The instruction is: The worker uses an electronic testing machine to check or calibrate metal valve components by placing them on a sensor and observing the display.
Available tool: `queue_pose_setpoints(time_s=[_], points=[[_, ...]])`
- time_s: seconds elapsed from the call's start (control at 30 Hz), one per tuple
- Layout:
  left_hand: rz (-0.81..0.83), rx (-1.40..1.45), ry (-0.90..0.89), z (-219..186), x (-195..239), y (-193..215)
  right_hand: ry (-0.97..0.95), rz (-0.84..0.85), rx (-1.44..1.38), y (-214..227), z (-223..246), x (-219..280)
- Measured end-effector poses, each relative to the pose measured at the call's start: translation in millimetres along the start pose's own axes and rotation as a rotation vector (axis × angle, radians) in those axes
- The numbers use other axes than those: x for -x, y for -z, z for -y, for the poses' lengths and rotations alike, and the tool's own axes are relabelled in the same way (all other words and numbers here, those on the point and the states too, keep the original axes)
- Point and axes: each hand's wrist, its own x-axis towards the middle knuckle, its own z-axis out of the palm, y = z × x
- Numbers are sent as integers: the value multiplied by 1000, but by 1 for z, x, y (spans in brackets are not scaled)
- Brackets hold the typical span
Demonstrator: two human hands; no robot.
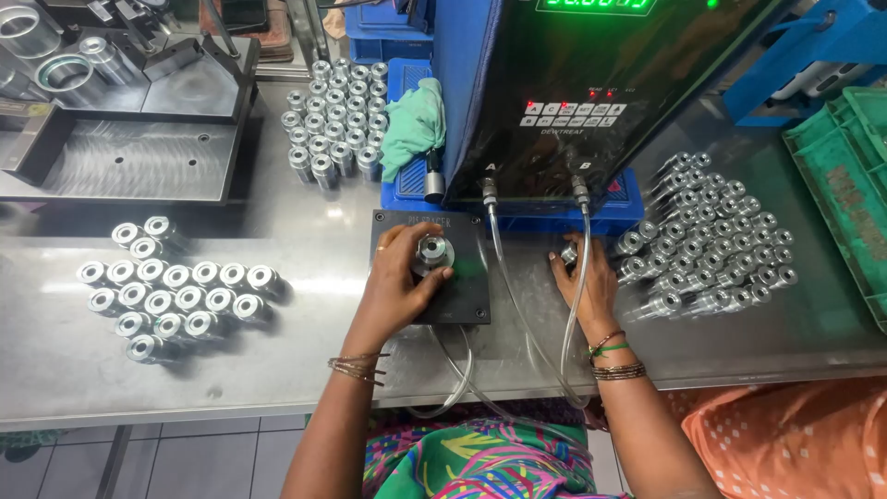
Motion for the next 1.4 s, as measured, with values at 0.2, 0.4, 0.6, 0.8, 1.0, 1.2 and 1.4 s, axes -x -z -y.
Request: queue_pose_setpoints(time_s=[0.2, 0.4, 0.6, 0.8, 1.0, 1.2, 1.4], points=[[-72, 39, 47, 3, -9, -2, 107, -97, -124, -3, -7, 2], [-382, 41, -171, -28, -9, 48, -277, -93, -777, -15, -55, 1], [-232, -406, 153, 97, 93, 69, -46, -76, -1143, 73, 47, -9], [-195, -1046, 337, 98, 138, 87, 284, 452, -740, 51, 161, -7], [-359, -1003, 294, 97, 123, 70, 396, 394, -471, 37, 196, -17], [-396, -711, 230, 73, 98, 59, 648, 290, -263, 44, 200, -10], [-435, -346, 116, 27, 59, 32, 481, 495, -20, 67, 211, -13]])
